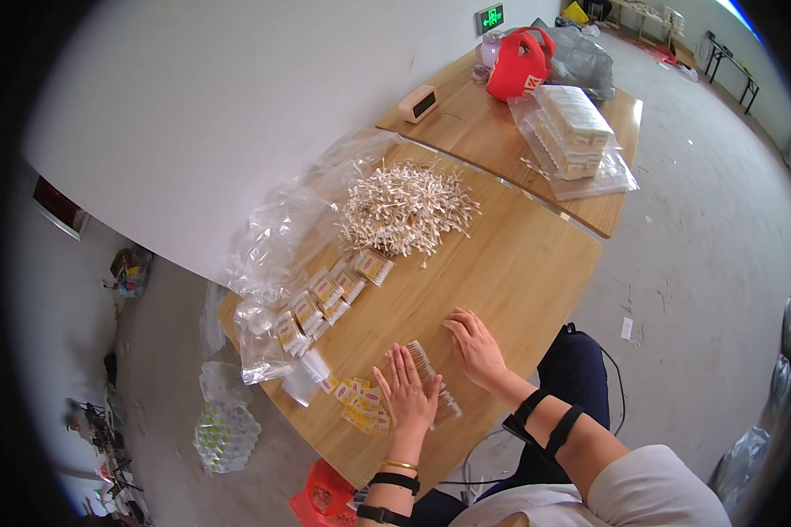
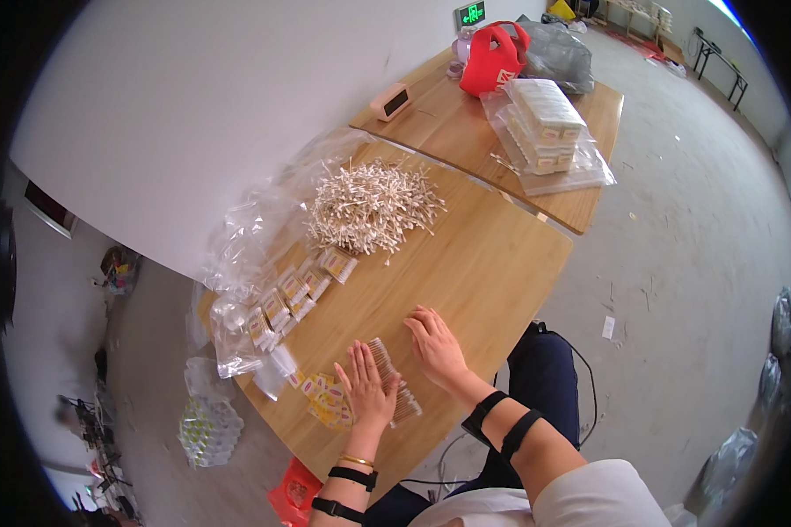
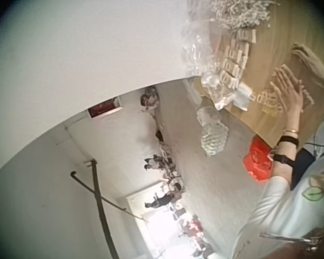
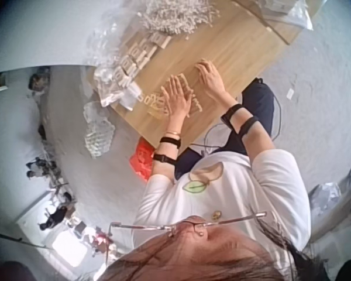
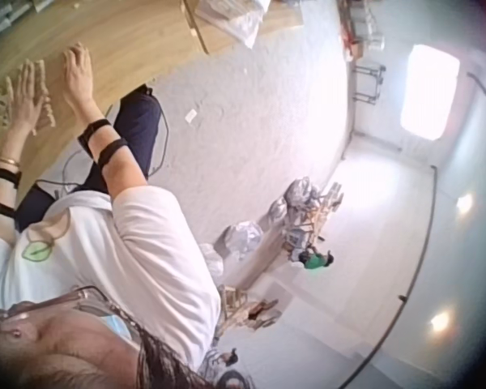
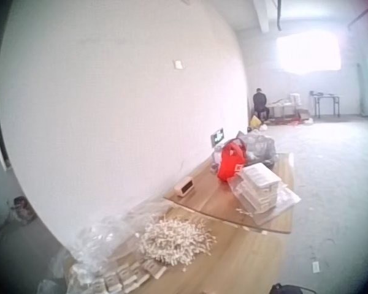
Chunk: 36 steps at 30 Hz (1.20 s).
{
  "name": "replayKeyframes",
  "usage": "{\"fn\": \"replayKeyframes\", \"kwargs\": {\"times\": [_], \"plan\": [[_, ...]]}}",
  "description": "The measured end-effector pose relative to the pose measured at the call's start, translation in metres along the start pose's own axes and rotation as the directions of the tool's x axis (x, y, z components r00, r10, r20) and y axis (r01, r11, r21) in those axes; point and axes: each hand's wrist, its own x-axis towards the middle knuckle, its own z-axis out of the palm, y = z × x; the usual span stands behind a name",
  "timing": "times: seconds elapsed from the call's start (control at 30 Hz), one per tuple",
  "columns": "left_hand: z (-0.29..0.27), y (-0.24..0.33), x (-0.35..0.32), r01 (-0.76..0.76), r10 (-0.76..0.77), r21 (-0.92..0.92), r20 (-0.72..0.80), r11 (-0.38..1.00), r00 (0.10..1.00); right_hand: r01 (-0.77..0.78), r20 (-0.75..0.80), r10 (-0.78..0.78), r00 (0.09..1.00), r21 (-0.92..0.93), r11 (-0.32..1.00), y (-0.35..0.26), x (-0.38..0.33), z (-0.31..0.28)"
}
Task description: Organizing and aligning cotton swabs on a table in a manufacturing or assembly setting.
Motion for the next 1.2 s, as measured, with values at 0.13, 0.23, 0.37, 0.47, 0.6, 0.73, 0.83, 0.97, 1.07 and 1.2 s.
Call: {"fn": "replayKeyframes", "kwargs": {"times": [0.13,0.23,0.37,0.47,0.6,0.73,0.83,0.97,1.07,1.2], "plan": [[-0.007,-0.006,-0.017,0.025,-0.053,-0.246,-0.107,0.969,0.993,0.018,0.010,-0.018,1.000,0.000,1.000,0.003,-0.001,-0.001],[-0.009,-0.012,-0.046,0.080,-0.131,-0.301,-0.153,0.950,0.980,0.030,-0.004,-0.030,1.000,-0.016,0.999,0.007,0.001,0.001],[-0.008,-0.011,-0.086,0.100,-0.154,-0.301,-0.163,0.948,0.974,0.033,-0.011,-0.033,0.999,-0.024,0.999,0.009,-0.002,0.006],[0.000,-0.016,-0.099,0.066,-0.117,-0.271,-0.175,0.960,0.978,0.000,-0.002,0.000,1.000,-0.016,1.000,0.006,0.007,0.007],[0.011,-0.019,-0.099,-0.026,-0.027,-0.224,-0.230,0.974,0.973,-0.086,0.082,0.096,0.992,-0.122,0.989,0.011,0.045,0.011],[0.014,-0.021,-0.100,-0.015,-0.039,-0.230,-0.227,0.973,0.973,-0.086,-0.007,0.087,0.996,-0.255,0.963,0.017,0.101,0.022],[0.015,-0.020,-0.101,-0.024,-0.030,-0.224,-0.232,0.974,0.972,-0.144,0.057,0.175,0.983,-0.348,0.926,0.023,0.138,0.028],[0.015,-0.019,-0.102,-0.011,-0.055,-0.265,-0.241,0.964,0.969,-0.210,0.159,0.287,0.945,-0.376,0.902,0.028,0.160,0.032],[0.018,-0.019,-0.100,-0.022,-0.048,-0.264,-0.254,0.964,0.966,-0.190,0.067,0.228,0.971,-0.359,0.914,0.042,0.155,0.035],[0.019,-0.022,-0.103,-0.011,-0.051,-0.246,-0.244,0.969,0.968,-0.123,0.140,0.149,0.979,-0.184,0.975,0.053,0.118,0.021]]}}
